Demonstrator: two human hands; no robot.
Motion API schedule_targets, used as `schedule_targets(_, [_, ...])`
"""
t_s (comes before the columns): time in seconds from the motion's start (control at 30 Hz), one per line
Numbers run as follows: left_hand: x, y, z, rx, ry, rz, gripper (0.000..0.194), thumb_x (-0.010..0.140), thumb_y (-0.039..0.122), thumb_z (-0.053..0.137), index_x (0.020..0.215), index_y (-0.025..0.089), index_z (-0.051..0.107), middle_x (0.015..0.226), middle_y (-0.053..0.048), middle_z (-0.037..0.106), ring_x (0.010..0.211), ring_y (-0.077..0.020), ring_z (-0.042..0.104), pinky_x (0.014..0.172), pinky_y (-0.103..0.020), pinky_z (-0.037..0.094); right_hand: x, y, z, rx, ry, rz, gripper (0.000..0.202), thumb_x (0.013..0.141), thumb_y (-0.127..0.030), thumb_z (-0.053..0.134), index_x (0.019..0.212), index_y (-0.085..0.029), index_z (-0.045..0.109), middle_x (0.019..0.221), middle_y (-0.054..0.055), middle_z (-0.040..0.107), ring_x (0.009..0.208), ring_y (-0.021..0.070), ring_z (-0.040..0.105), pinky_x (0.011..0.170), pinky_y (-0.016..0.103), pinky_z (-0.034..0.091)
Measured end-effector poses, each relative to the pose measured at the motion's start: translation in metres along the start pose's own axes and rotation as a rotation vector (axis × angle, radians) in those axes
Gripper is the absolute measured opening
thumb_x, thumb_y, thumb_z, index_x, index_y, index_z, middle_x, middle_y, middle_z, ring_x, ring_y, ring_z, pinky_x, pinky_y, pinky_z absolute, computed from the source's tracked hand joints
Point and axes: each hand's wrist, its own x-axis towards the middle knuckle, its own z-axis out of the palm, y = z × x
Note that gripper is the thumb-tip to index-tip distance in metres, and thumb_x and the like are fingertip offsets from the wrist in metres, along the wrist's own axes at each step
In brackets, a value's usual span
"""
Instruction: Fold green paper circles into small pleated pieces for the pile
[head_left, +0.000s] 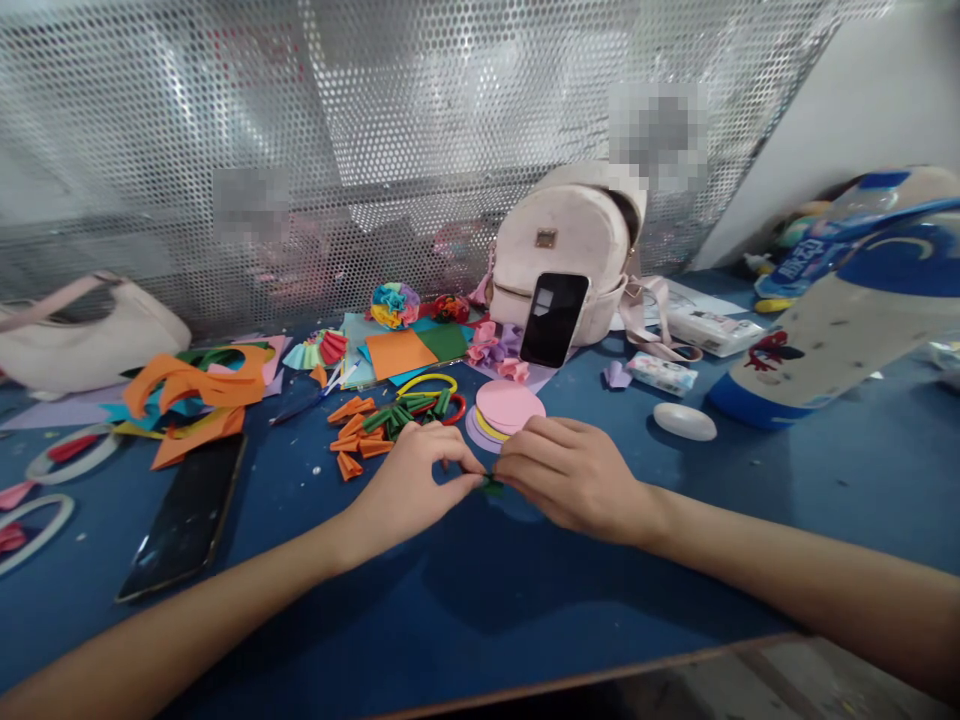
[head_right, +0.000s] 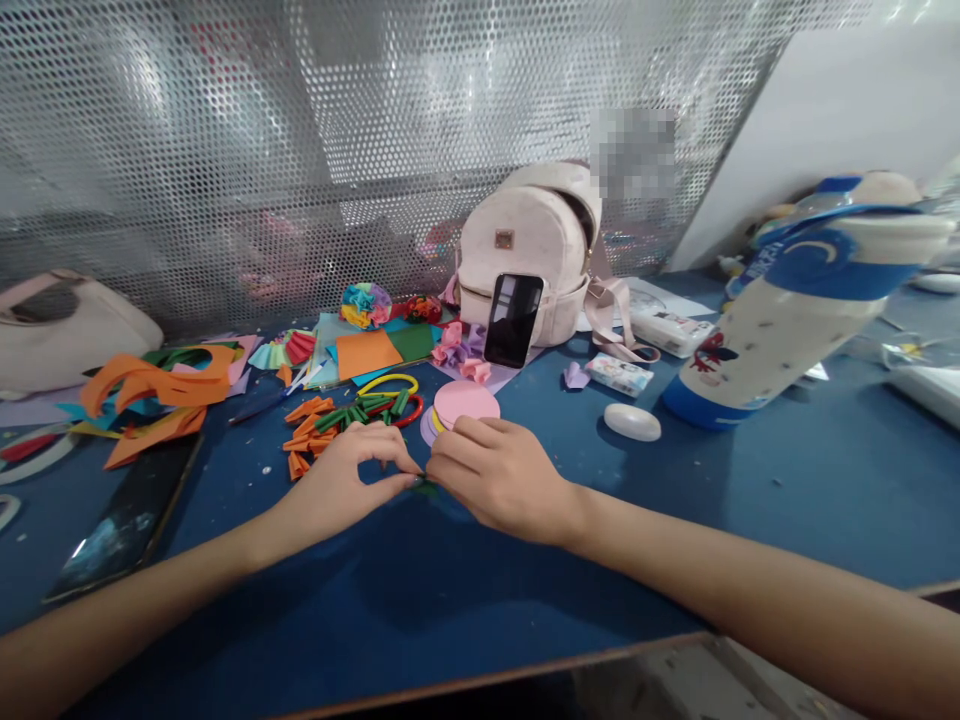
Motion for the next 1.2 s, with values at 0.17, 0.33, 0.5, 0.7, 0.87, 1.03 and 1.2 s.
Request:
schedule_targets(0.17, [0.000, -0.002, 0.000, -0.220, -0.067, -0.076, 0.016, 0.079, 0.004, 0.072, 0.069, 0.016, 0.072, 0.073, 0.001, 0.067, 0.072, -0.0153, 0.059, 0.071, -0.028, 0.041, 0.002, 0.001, -0.005, -0.060, 0.029, -0.108, 0.020, 0.102, -0.017, 0.053, 0.087, -0.020, 0.066, 0.084, 0.001, 0.071, 0.074, 0.0160, 0.056, 0.066, 0.030, 0.040])
schedule_targets(0.33, [-0.007, 0.005, 0.002, 0.070, 0.131, 0.115, 0.017, 0.080, 0.004, 0.072, 0.069, 0.017, 0.068, 0.074, 0.002, 0.066, 0.077, -0.0166, 0.057, 0.080, -0.034, 0.035, 0.001, -0.005, 0.000, 0.449, -0.070, 0.358, 0.012, 0.100, -0.020, 0.056, 0.091, -0.020, 0.063, 0.090, 0.004, 0.067, 0.083, 0.0169, 0.060, 0.071, 0.027, 0.045])
schedule_targets(0.5, [-0.009, 0.005, 0.005, 0.237, 0.176, 0.214, 0.015, 0.083, 0.008, 0.074, 0.072, 0.016, 0.068, 0.075, 0.001, 0.066, 0.079, -0.0183, 0.056, 0.077, -0.035, 0.031, -0.001, -0.009, 0.005, 0.480, -0.069, 0.430, 0.010, 0.095, -0.014, 0.055, 0.089, -0.019, 0.062, 0.089, 0.005, 0.063, 0.080, 0.0169, 0.059, 0.069, 0.026, 0.044])
schedule_targets(0.7, [-0.003, 0.002, 0.003, 0.077, 0.030, -0.017, 0.018, 0.079, 0.005, 0.077, 0.070, 0.020, 0.072, 0.078, 0.004, 0.070, 0.081, -0.0175, 0.059, 0.082, -0.035, 0.034, -0.001, -0.003, 0.002, 0.091, -0.064, 0.044, 0.021, 0.101, -0.015, 0.048, 0.089, -0.017, 0.065, 0.084, 0.006, 0.067, 0.075, 0.0192, 0.053, 0.066, 0.031, 0.039])
schedule_targets(0.87, [-0.002, 0.001, 0.002, -0.093, -0.030, -0.082, 0.020, 0.075, 0.000, 0.075, 0.066, 0.017, 0.070, 0.072, 0.004, 0.066, 0.073, -0.0151, 0.059, 0.076, -0.030, 0.038, 0.001, -0.002, -0.003, -0.011, -0.047, -0.086, 0.022, 0.103, -0.017, 0.048, 0.089, -0.018, 0.065, 0.087, 0.004, 0.070, 0.076, 0.0187, 0.053, 0.067, 0.033, 0.038])
schedule_targets(1.03, [-0.008, 0.007, 0.005, 0.113, 0.089, 0.085, 0.020, 0.078, 0.000, 0.072, 0.069, 0.017, 0.066, 0.076, 0.003, 0.066, 0.079, -0.0168, 0.057, 0.080, -0.034, 0.033, 0.001, -0.007, 0.001, 0.337, -0.131, 0.286, 0.010, 0.099, -0.020, 0.054, 0.091, -0.020, 0.061, 0.089, 0.004, 0.065, 0.083, 0.0184, 0.058, 0.069, 0.029, 0.042])
schedule_targets(1.2, [-0.010, 0.008, 0.008, 0.195, 0.136, 0.178, 0.019, 0.081, 0.002, 0.072, 0.072, 0.017, 0.063, 0.077, 0.003, 0.065, 0.080, -0.0176, 0.056, 0.077, -0.034, 0.032, -0.001, -0.011, 0.004, 0.423, -0.106, 0.386, 0.008, 0.093, -0.014, 0.053, 0.089, -0.020, 0.057, 0.087, 0.005, 0.061, 0.078, 0.0178, 0.057, 0.066, 0.027, 0.042])
